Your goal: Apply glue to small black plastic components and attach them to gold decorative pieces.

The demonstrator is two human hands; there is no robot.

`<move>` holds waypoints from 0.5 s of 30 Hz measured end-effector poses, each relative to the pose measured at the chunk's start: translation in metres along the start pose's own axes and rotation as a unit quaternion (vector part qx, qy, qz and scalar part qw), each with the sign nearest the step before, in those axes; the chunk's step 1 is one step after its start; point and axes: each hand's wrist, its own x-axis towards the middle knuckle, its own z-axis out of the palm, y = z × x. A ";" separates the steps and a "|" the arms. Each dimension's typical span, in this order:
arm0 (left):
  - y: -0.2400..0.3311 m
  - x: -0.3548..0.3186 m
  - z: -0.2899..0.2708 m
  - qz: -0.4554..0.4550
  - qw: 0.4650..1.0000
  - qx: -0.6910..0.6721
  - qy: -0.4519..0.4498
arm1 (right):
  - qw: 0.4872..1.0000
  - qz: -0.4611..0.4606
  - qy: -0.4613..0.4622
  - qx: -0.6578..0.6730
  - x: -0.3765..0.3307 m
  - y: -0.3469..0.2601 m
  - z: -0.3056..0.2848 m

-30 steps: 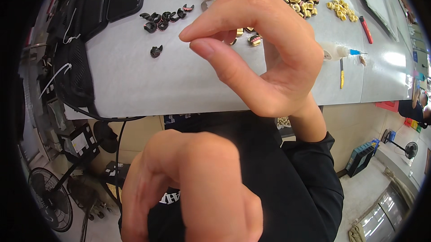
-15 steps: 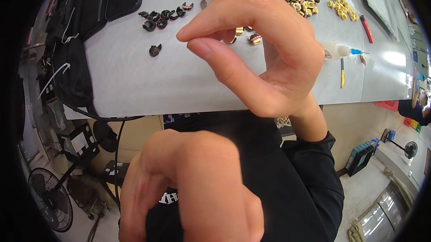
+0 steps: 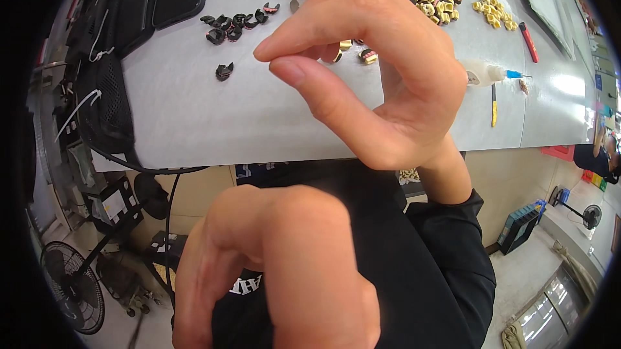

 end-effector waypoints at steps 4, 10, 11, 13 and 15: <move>0.002 -0.001 -0.001 -0.002 1.000 0.000 0.000 | 1.000 0.013 0.003 0.010 -0.001 -0.001 0.001; -0.006 0.002 0.002 -0.005 1.000 -0.002 -0.001 | 1.000 0.008 0.003 0.007 -0.001 0.000 -0.001; 0.000 0.001 -0.003 -0.006 1.000 -0.003 -0.002 | 1.000 0.009 0.004 0.007 -0.001 -0.001 -0.002; 0.000 0.000 -0.002 -0.006 1.000 -0.001 -0.002 | 1.000 0.008 0.008 0.010 -0.001 0.000 0.000; -0.005 0.000 0.004 -0.006 1.000 0.000 -0.002 | 1.000 0.006 0.014 0.013 -0.001 0.001 0.003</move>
